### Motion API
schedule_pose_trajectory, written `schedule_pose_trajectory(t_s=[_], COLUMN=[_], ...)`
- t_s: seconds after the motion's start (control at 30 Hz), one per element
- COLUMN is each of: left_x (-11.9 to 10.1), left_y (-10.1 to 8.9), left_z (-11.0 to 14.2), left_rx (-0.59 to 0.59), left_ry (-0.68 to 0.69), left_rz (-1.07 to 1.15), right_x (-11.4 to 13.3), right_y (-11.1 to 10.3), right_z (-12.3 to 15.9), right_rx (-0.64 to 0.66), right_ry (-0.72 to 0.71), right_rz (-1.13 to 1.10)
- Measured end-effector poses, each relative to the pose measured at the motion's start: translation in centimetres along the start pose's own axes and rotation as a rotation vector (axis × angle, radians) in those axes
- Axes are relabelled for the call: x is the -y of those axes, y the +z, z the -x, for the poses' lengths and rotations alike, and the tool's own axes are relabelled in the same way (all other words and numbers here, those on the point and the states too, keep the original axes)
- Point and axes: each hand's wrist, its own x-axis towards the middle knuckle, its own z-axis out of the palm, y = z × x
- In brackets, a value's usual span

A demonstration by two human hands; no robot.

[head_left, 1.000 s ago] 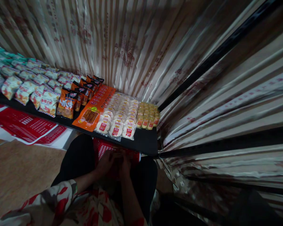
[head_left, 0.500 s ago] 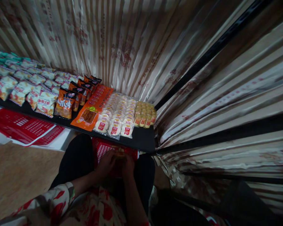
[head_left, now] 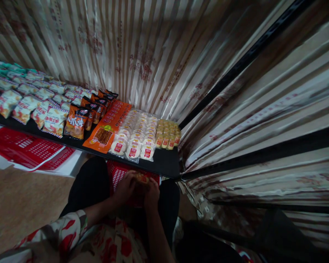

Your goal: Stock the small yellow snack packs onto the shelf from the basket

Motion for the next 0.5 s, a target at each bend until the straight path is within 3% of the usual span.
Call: schedule_pose_trajectory(t_s=[0.1, 0.27, 0.5], left_x=[-0.3, -1.6, -3.0], left_y=[0.1, -0.3, -0.6], left_z=[-0.2, -0.9, -2.1], left_rx=[-0.020, 0.021, 0.077], left_ry=[0.031, 0.026, 0.063], left_rz=[0.029, 0.049, 0.044], right_x=[-0.1, 0.1, 0.6], right_y=[0.3, 0.1, -0.8], right_z=[0.3, 0.5, 0.9], right_rx=[-0.101, -0.090, 0.009], right_ry=[0.065, 0.113, 0.013], right_rz=[-0.150, -0.272, -0.099])
